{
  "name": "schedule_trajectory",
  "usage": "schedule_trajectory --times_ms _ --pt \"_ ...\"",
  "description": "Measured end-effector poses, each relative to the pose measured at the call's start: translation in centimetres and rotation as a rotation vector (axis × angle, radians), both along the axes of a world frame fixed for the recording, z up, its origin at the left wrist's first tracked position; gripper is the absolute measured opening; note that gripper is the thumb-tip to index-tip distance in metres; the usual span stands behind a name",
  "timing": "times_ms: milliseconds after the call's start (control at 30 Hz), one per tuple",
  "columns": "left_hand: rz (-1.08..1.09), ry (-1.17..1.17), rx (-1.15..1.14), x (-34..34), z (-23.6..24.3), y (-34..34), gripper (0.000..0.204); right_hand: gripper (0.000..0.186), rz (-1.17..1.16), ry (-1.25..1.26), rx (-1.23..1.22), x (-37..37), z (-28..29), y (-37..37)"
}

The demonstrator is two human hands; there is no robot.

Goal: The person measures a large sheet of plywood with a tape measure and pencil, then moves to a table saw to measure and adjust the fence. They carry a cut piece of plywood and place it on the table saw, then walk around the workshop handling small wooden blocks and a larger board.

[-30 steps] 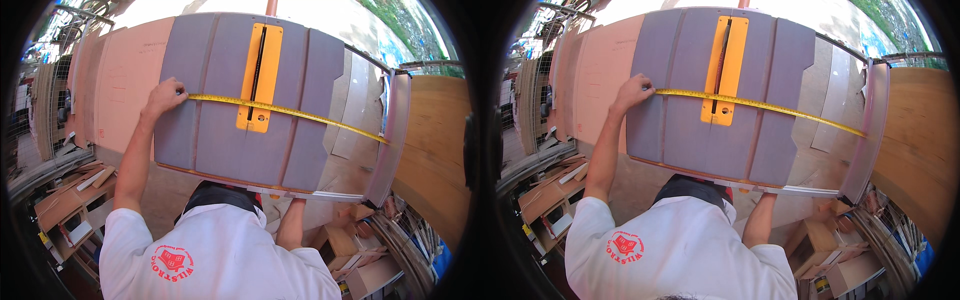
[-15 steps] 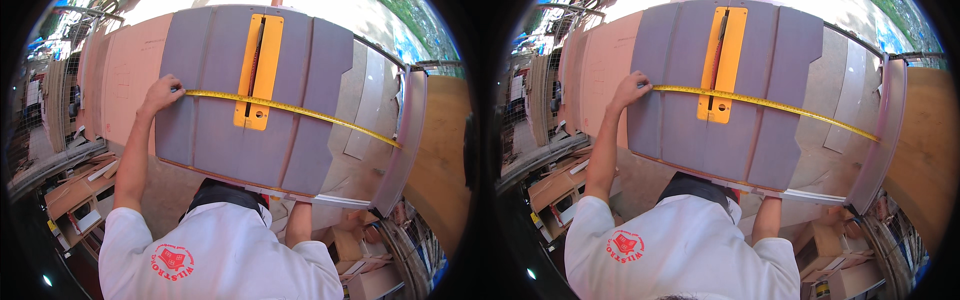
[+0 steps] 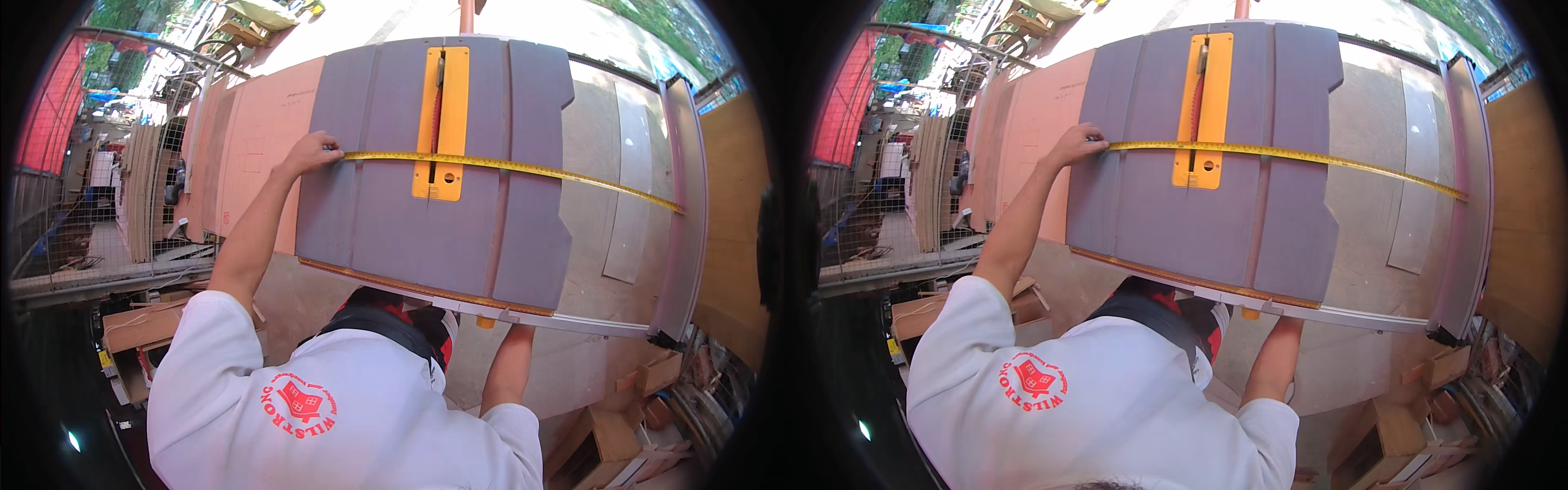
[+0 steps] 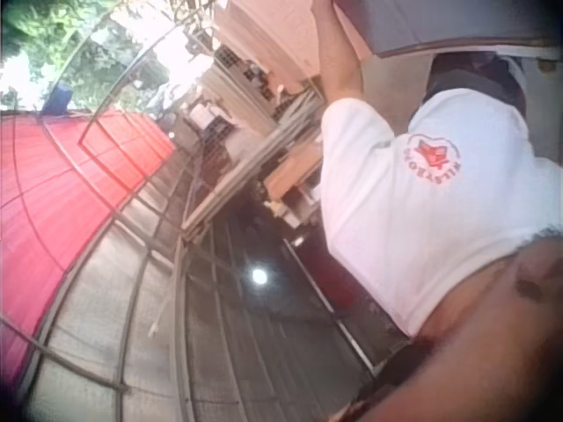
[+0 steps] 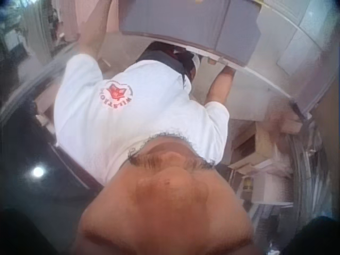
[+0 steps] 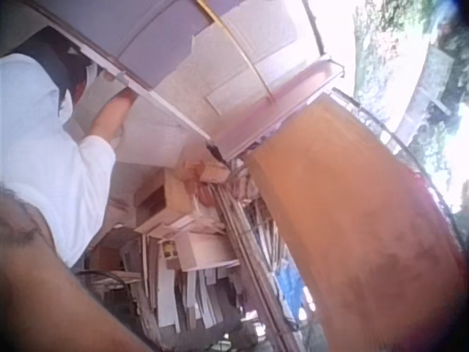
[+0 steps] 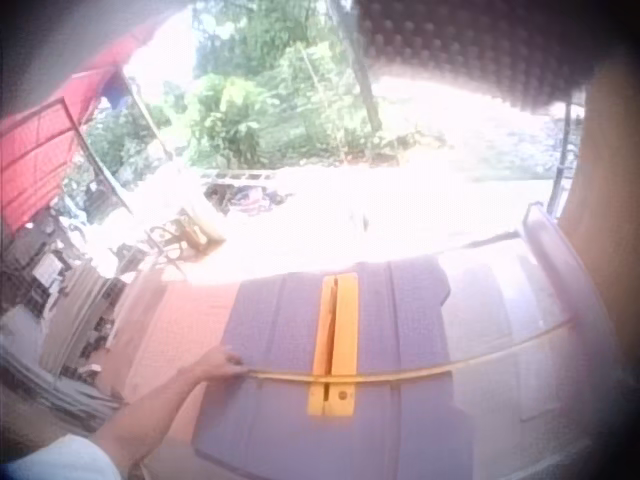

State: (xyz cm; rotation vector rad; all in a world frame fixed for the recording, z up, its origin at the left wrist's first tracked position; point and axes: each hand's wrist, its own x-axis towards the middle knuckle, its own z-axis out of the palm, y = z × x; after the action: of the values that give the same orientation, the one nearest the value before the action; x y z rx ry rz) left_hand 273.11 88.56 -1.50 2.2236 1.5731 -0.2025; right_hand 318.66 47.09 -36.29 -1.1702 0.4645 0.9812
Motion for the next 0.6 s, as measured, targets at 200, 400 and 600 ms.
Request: schedule_trajectory --times_ms 200,400,600 --pt "0.093 0.05 0.023 -2.8 0.1 -3.9 0.04 0.032 0.31 -0.129 -0.199 -3.9 5.3 -7.6" --pt "0.206 -0.181 -0.218 -6.9 4.9 -15.9 0.041 0.035 0.184 -0.109 -0.5 -5.4 9.6 -18.7" --pt "0.27 -0.47 -0.379 -17.8 2.3 -31.8 0.04 0.057 0.523 -0.276 -0.272 -9.9 19.8 -6.3"
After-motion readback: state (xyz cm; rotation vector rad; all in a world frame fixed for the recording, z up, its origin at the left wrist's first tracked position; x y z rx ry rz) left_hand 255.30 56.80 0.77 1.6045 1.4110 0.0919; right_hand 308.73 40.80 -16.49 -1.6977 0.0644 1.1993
